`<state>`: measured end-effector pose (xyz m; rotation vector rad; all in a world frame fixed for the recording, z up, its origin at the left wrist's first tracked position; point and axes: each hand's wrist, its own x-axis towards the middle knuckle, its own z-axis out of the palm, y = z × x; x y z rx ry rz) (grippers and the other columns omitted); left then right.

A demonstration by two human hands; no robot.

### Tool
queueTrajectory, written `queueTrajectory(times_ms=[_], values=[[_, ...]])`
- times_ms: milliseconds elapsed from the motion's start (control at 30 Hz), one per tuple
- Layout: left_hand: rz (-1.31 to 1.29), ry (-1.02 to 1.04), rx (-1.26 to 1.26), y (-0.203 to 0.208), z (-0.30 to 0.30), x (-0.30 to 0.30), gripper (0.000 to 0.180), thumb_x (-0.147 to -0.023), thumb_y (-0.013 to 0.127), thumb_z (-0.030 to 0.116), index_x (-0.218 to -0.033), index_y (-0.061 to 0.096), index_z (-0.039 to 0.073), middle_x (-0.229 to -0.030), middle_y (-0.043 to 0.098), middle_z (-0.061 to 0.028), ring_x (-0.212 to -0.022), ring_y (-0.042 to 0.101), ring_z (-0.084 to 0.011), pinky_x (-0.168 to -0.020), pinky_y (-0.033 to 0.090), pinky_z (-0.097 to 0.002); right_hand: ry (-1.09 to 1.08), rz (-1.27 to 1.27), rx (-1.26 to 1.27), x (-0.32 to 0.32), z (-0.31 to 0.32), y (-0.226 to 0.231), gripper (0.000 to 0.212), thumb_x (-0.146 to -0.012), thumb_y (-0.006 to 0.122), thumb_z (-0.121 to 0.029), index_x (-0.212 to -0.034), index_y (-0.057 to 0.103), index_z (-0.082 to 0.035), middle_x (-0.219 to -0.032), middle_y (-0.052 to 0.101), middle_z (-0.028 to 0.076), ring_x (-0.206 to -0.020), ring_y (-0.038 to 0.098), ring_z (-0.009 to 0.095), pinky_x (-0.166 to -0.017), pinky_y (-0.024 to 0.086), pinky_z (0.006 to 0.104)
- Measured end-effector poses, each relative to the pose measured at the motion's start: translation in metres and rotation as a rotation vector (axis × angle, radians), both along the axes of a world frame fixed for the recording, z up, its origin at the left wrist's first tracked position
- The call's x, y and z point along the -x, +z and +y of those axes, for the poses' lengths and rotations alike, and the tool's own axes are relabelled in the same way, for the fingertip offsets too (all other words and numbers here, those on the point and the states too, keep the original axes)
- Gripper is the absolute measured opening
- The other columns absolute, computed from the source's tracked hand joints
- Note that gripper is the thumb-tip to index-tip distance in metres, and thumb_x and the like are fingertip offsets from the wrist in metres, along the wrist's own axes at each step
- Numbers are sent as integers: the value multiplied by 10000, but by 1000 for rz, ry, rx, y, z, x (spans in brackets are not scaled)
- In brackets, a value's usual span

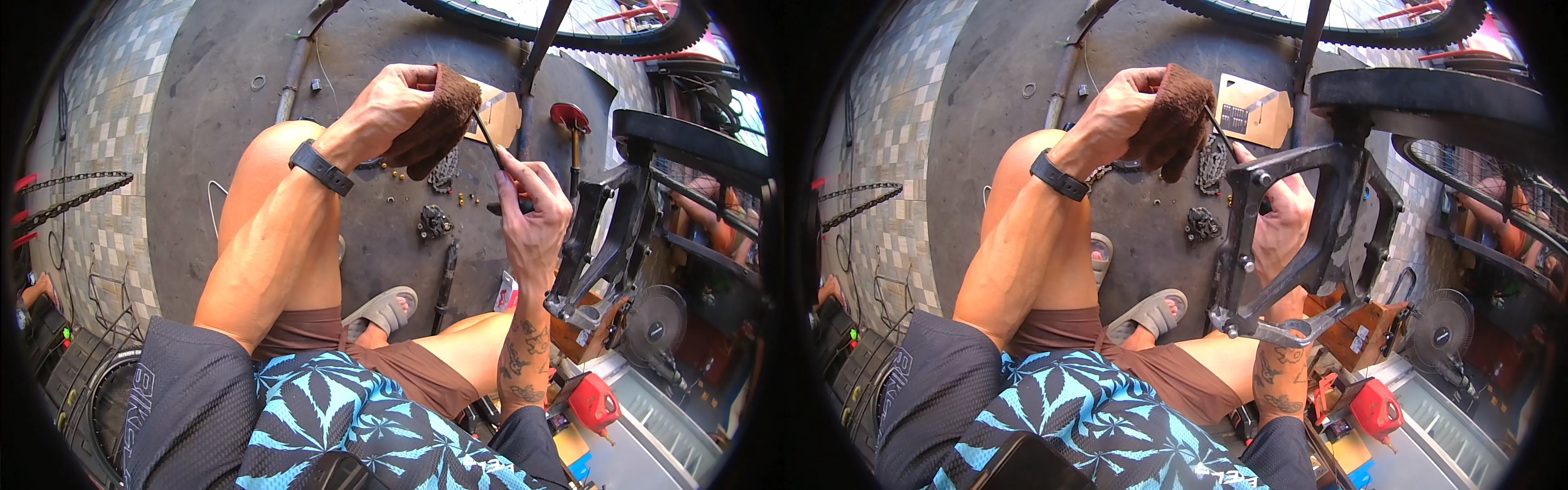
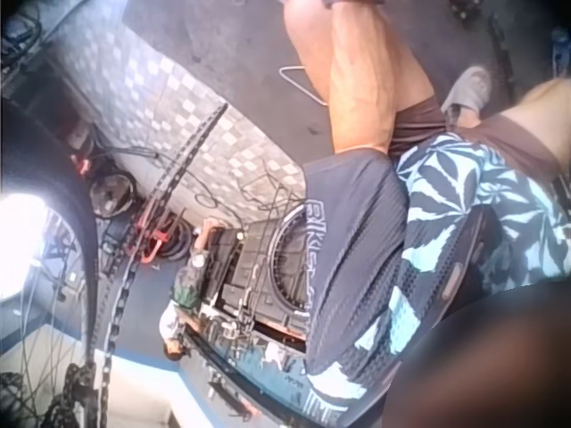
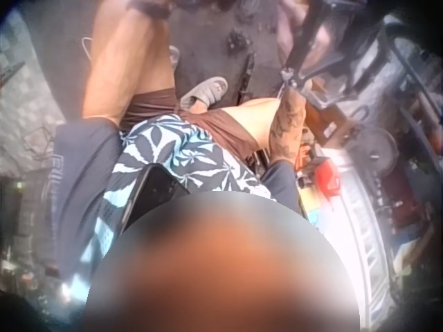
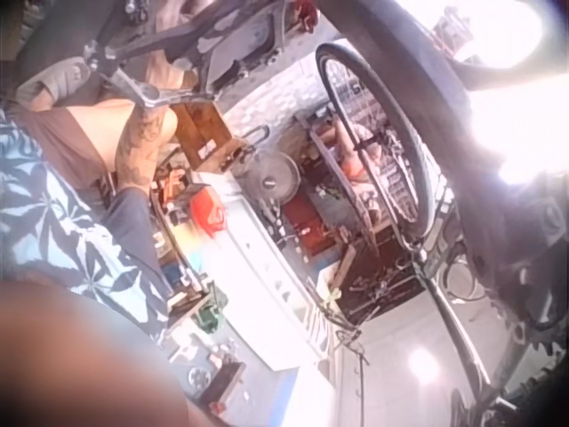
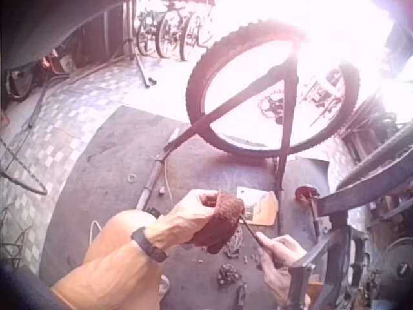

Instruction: The person sits on the floor and wipes a bicycle crankset with a brown cloth, then uses a small metal tool to clean between the chainrings. They continue wiping the crankset and the tool, then place the tool in a wooden box and pick up a small yellow component to attach to the crankset.

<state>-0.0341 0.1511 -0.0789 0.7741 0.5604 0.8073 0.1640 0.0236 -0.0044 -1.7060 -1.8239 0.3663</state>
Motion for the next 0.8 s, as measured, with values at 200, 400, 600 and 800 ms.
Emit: queueTrajectory(times_ms=[200, 400, 600, 800], values=[[84, -143, -200, 5, 1, 4, 274, -954, 779, 225, -1079, 739, -15, -976, 738, -38, -856, 650, -80, -771, 558, -254, 14, 183, 363, -21, 0, 14, 263, -943, 715, 9, -1198, 776, -14, -854, 655, 17, -715, 598, 68, -649, 500, 231], [259, -210, -400, 0, -8, -11, 278, -960, 754, 255, -1030, 745, -14, -889, 732, -36, -851, 636, -78, -786, 547, -277, 44, 434, 794, -46, 3, -4, 272, -1008, 658, -54, -1262, 733, 9, -969, 770, 62, -759, 631, 74, -733, 536, 229], [391, -296, -215, -8, -19, -19, 288, -963, 754, 267, -1022, 733, -14, -887, 719, -28, -812, 616, -85, -765, 532, -290, 35, -133, 369, -46, -6, -13, 145, -931, 750, -61, -1047, 776, 22, -905, 797, 63, -760, 726, 105, -700, 569, 263], [249, -214, -312, -9, -12, -24, 284, -972, 750, 258, -1062, 735, -11, -928, 738, -49, -823, 665, -107, -776, 569, -306, 63, 682, 856, -64, 8, -7, 302, -1050, 655, -253, -1216, 645, -1, -963, 705, 74, -775, 693, 119, -716, 557, 267]])
